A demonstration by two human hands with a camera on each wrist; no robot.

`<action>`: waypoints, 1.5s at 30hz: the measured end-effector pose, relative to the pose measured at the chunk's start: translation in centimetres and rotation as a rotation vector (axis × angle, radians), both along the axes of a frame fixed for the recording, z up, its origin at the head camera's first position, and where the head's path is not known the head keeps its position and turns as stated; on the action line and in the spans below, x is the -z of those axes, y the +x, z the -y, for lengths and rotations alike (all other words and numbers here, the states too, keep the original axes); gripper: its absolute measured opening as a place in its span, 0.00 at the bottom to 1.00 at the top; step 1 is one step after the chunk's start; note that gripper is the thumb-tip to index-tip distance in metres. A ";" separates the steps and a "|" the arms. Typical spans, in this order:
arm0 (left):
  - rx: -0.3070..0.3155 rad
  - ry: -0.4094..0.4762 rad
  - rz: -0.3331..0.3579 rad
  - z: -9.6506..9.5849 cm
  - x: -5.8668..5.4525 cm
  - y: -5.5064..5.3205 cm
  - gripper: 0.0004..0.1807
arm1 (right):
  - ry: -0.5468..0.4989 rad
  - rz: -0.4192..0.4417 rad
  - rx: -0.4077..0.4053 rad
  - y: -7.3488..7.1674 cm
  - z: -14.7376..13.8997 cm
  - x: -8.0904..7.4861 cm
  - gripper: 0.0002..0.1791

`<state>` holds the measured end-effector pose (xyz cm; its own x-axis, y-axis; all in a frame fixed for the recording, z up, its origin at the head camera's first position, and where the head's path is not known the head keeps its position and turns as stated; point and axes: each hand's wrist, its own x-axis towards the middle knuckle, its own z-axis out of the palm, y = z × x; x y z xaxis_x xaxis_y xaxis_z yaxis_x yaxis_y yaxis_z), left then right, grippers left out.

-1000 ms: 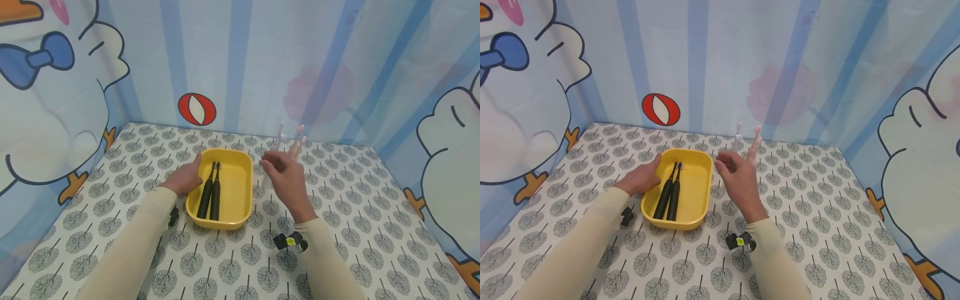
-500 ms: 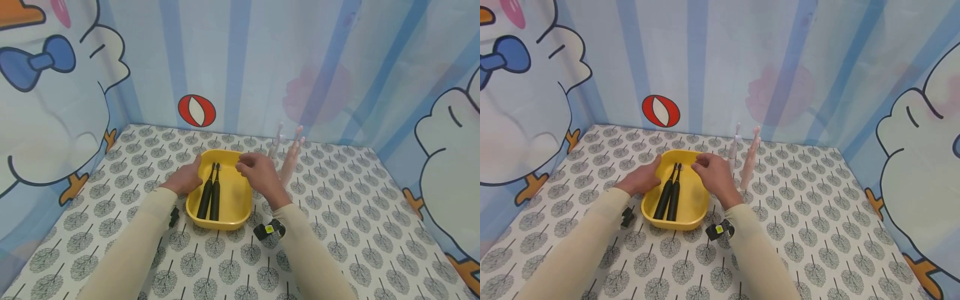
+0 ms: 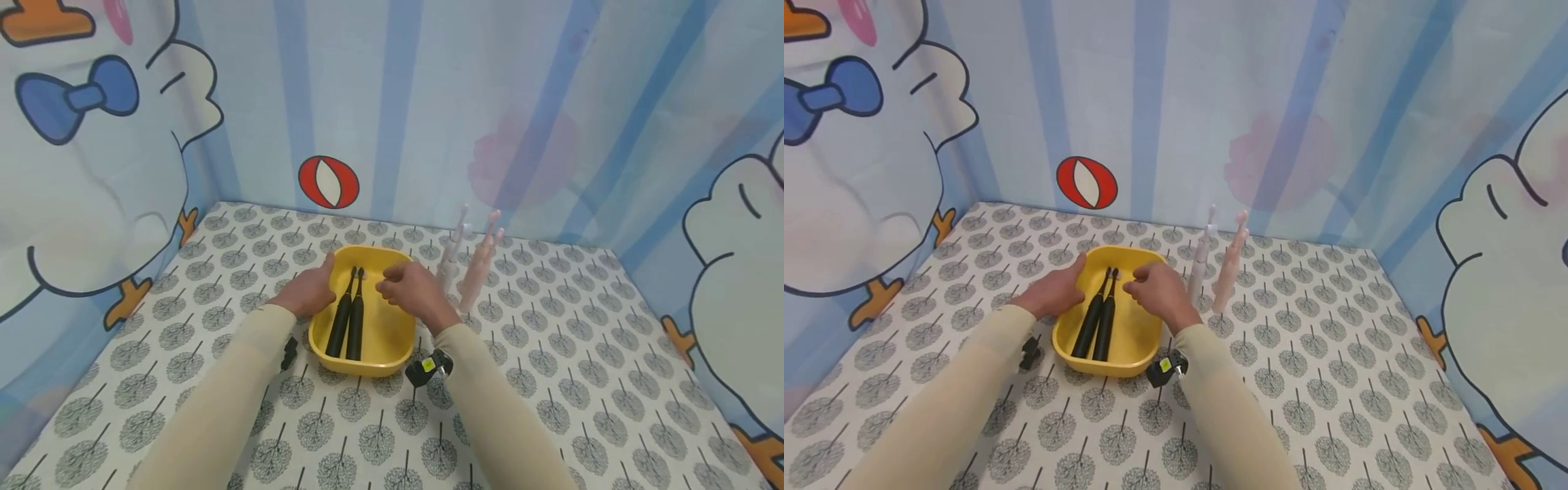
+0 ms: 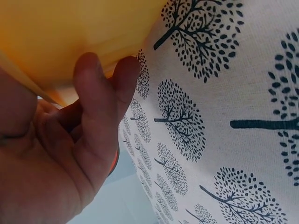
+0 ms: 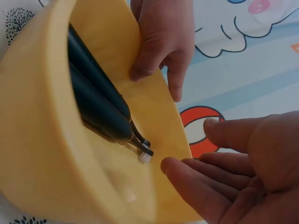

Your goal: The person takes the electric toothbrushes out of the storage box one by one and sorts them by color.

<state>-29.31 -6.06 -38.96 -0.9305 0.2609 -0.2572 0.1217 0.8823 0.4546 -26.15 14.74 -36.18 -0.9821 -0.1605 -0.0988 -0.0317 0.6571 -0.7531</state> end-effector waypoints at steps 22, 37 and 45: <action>0.000 -0.012 -0.007 0.2 0.2 -0.2 0.45 | 0.187 0.105 -0.054 -1.2 3.2 0.5 0.10; 0.024 0.000 -0.010 0.4 0.1 0.2 0.45 | 0.318 0.102 -0.056 -1.0 4.8 1.7 0.13; 0.042 0.004 -0.031 0.4 0.0 0.1 0.44 | 0.354 0.005 -0.066 -0.8 5.3 2.4 0.14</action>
<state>-29.21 -6.47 -38.91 -0.9263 0.3005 -0.2271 0.1726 0.8745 0.4532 -26.99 9.39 -38.56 -0.9702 -0.1782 -0.1642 -0.0793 0.8739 -0.4797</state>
